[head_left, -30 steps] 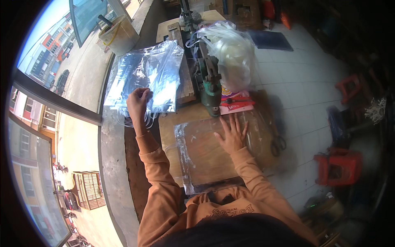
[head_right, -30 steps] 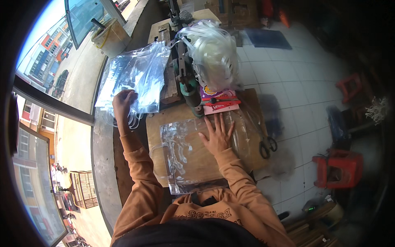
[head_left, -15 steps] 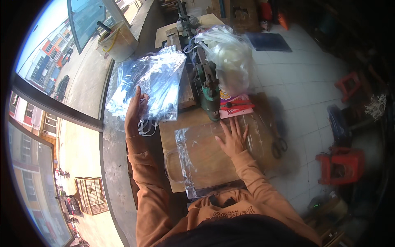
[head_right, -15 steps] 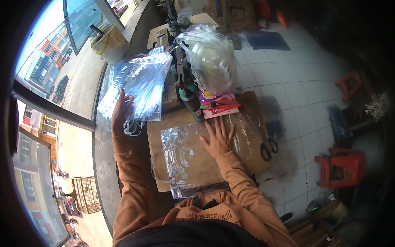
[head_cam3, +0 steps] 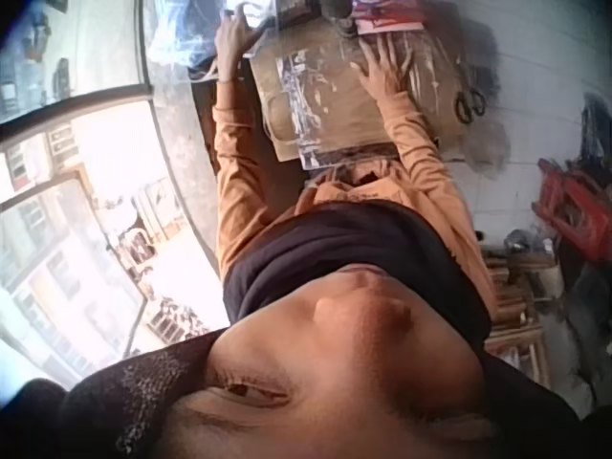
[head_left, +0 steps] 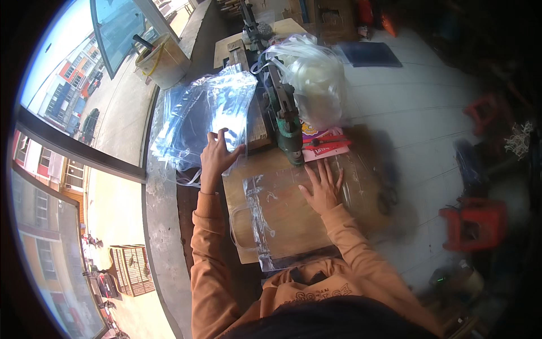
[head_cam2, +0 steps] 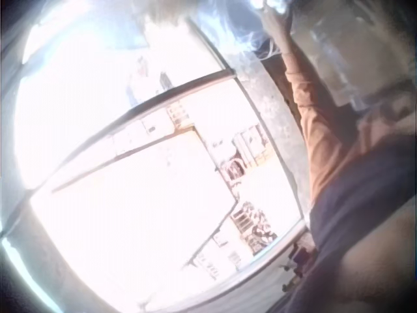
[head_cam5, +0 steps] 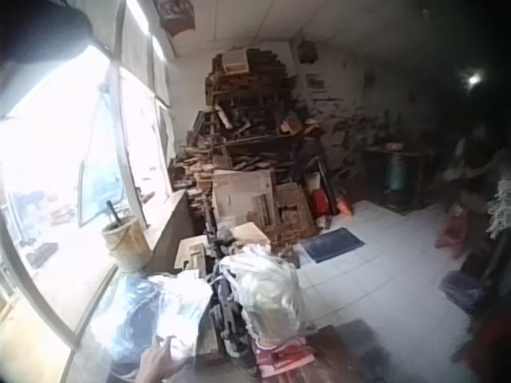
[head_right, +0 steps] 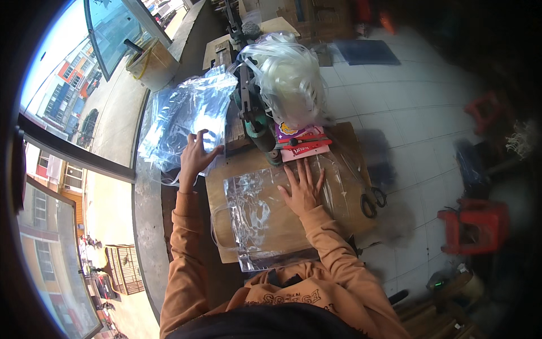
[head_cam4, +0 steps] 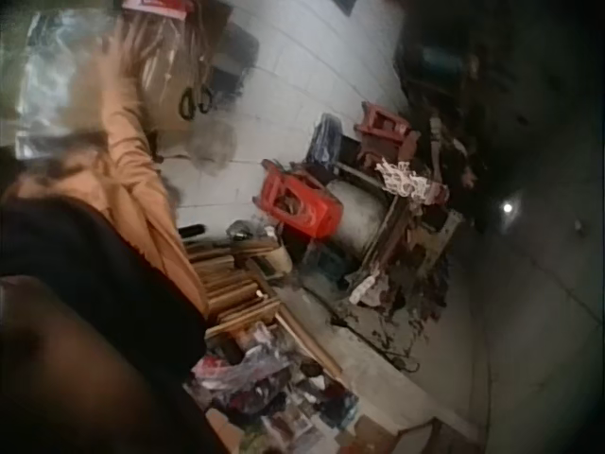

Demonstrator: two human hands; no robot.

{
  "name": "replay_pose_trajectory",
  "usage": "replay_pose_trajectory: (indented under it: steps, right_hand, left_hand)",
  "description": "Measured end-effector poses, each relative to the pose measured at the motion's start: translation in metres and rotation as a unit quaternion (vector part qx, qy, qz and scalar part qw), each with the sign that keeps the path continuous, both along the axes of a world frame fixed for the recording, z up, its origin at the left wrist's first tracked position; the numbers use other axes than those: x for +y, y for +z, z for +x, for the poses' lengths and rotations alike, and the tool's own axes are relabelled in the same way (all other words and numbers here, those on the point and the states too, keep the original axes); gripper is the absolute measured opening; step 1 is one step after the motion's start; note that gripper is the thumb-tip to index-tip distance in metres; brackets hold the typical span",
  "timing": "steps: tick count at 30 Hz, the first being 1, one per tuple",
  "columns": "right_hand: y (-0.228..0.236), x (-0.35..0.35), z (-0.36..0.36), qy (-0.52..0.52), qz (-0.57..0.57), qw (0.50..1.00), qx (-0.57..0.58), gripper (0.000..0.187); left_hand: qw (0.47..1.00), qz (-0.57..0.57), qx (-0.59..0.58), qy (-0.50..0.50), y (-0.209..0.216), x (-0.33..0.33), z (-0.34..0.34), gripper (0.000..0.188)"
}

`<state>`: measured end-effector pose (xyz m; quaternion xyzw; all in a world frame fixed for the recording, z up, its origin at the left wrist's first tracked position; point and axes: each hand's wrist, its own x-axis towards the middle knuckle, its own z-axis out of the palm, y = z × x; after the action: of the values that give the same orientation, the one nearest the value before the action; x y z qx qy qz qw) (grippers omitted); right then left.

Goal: The person trims edges and separates clear plastic bags using scissors by hand, then stacks the finished bags.

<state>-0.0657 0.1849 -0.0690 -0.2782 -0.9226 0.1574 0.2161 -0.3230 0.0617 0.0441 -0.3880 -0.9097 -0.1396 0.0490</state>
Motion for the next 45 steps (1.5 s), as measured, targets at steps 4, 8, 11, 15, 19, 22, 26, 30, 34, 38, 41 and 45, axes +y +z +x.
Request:
replay_pose_trajectory:
  steps: [4, 8, 11, 15, 19, 22, 26, 30, 34, 38, 41, 45]
  right_hand:
    - [-0.005, 0.000, -0.003, -0.001, 0.001, 1.000, 0.012, 0.060]
    - [-0.002, 0.003, 0.002, -0.003, -0.006, 1.000, 0.011, 0.061]
    - [-0.002, 0.002, 0.001, -0.005, -0.007, 1.000, 0.013, 0.059]
    - [0.001, 0.001, 0.001, -0.006, -0.009, 1.000, 0.015, 0.059]
    - [-0.004, 0.003, 0.002, -0.009, -0.008, 1.000, 0.023, 0.058]
    - [-0.010, 0.006, 0.004, -0.010, -0.010, 1.000, 0.025, 0.058]
    - [-0.005, -0.006, -0.005, 0.005, -0.014, 0.999, 0.042, 0.056]
    - [-0.001, 0.004, 0.004, 0.001, -0.016, 0.998, 0.053, 0.050]
    - [0.016, 0.007, 0.028, 0.040, -0.139, 0.977, 0.155, 0.036]
    - [0.127, -0.025, 0.063, 0.197, -0.478, 0.799, 0.308, 0.040]
    - [0.168, -0.025, 0.091, 0.254, -0.485, 0.795, 0.262, 0.054]
    - [0.193, -0.024, 0.119, 0.258, -0.290, 0.907, 0.162, 0.068]
  left_hand:
    - [0.999, -0.012, -0.034, -0.026, -0.002, -0.002, -0.024, 0.058]
    - [0.997, -0.031, 0.044, -0.048, -0.008, 0.005, -0.035, 0.035]
    - [0.997, 0.033, 0.039, -0.058, -0.013, 0.000, -0.046, 0.023]
    - [0.994, 0.068, -0.084, -0.029, 0.010, -0.002, -0.051, 0.038]
    - [0.854, 0.332, -0.396, 0.057, 0.005, -0.012, -0.066, 0.044]
    - [0.791, 0.531, -0.261, 0.152, 0.062, -0.040, -0.050, 0.039]
    - [0.641, 0.750, -0.040, 0.158, 0.153, -0.133, -0.006, 0.042]
    - [0.745, 0.578, 0.141, 0.301, 0.173, -0.155, 0.082, 0.028]
    - [0.859, 0.470, -0.117, -0.167, 0.128, -0.105, 0.167, 0.020]
    - [0.845, 0.361, -0.379, -0.113, 0.077, -0.052, 0.220, 0.021]
    - [0.828, 0.415, -0.372, -0.060, 0.029, -0.020, 0.233, 0.031]
    - [0.775, 0.483, -0.404, -0.046, 0.031, 0.011, 0.243, 0.035]
